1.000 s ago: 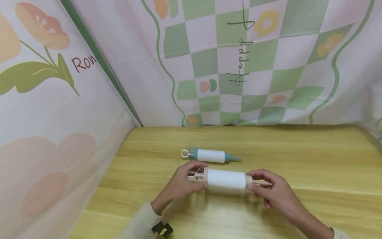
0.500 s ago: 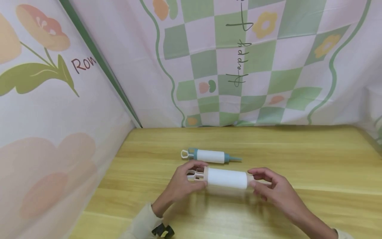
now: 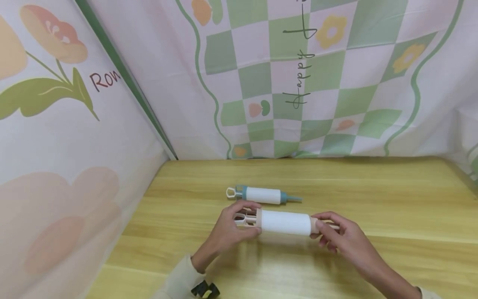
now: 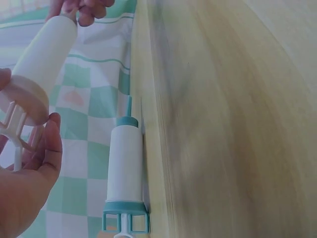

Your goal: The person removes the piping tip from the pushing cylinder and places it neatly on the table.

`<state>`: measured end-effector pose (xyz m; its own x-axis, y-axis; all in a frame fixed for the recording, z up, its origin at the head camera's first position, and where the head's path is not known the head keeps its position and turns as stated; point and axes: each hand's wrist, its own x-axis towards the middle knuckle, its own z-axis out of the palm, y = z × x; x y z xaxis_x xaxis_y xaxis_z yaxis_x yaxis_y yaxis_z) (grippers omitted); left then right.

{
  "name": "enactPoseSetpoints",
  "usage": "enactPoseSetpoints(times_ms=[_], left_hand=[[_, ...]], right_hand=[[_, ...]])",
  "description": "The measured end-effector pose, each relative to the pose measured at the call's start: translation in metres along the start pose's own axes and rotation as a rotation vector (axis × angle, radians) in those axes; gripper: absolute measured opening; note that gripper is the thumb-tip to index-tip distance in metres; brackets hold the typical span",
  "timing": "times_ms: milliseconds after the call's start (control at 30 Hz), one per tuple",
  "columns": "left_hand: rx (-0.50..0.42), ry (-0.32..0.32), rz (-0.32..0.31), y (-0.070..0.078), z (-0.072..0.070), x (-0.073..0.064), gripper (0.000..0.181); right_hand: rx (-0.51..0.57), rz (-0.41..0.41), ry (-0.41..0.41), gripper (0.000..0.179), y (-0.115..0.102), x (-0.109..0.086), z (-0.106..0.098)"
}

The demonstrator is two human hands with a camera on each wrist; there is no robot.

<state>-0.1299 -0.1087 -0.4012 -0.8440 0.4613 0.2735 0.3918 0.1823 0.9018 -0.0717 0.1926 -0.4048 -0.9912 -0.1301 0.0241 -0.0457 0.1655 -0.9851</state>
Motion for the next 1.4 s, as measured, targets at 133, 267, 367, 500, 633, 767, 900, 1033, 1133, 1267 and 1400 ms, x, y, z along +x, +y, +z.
enactPoseSetpoints(times_ms=[133,267,367,500,633,767,900,1033,1133,1267,1400], left_hand=[[-0.030,0.002,-0.024,-0.0001,0.0008,-0.0005,0.047],[-0.078,0.000,-0.048,-0.0006,0.0020,-0.0005,0.047],[-0.098,-0.006,-0.050,-0.0007,0.0031,-0.0001,0.048],[-0.104,-0.009,-0.043,-0.0014,0.0042,0.0002,0.046],[-0.113,-0.013,-0.040,-0.0021,0.0046,0.0001,0.045],[-0.129,-0.020,-0.049,-0.0019,0.0050,0.0005,0.044],[-0.141,-0.020,-0.069,-0.0010,0.0053,0.0009,0.043],[-0.130,-0.017,-0.081,-0.0003,0.0051,0.0017,0.042],[-0.121,-0.018,-0.087,-0.0002,0.0050,0.0026,0.042],[-0.122,-0.017,-0.094,-0.0007,0.0052,0.0033,0.041],[-0.125,-0.015,-0.091,-0.0011,0.0055,0.0037,0.041]], right_hand=[[0.000,-0.002,0.018,0.028,-0.0010,0.0016,0.0009],[-0.004,-0.008,0.024,0.027,-0.0023,0.0018,0.0015],[-0.001,-0.013,0.029,0.025,-0.0031,0.0008,0.0022],[0.016,-0.028,0.037,0.021,-0.0033,0.0002,0.0030],[0.037,-0.042,0.046,0.018,-0.0025,0.0008,0.0034],[0.032,-0.058,0.065,0.017,-0.0012,0.0010,0.0038],[0.021,-0.071,0.077,0.017,-0.0001,0.0012,0.0042],[0.028,-0.064,0.075,0.018,0.0004,0.0012,0.0037],[0.005,-0.056,0.071,0.021,0.0009,0.0003,0.0027],[-0.029,-0.051,0.065,0.023,0.0014,-0.0004,0.0017],[-0.037,-0.049,0.066,0.024,0.0017,-0.0005,0.0016]])
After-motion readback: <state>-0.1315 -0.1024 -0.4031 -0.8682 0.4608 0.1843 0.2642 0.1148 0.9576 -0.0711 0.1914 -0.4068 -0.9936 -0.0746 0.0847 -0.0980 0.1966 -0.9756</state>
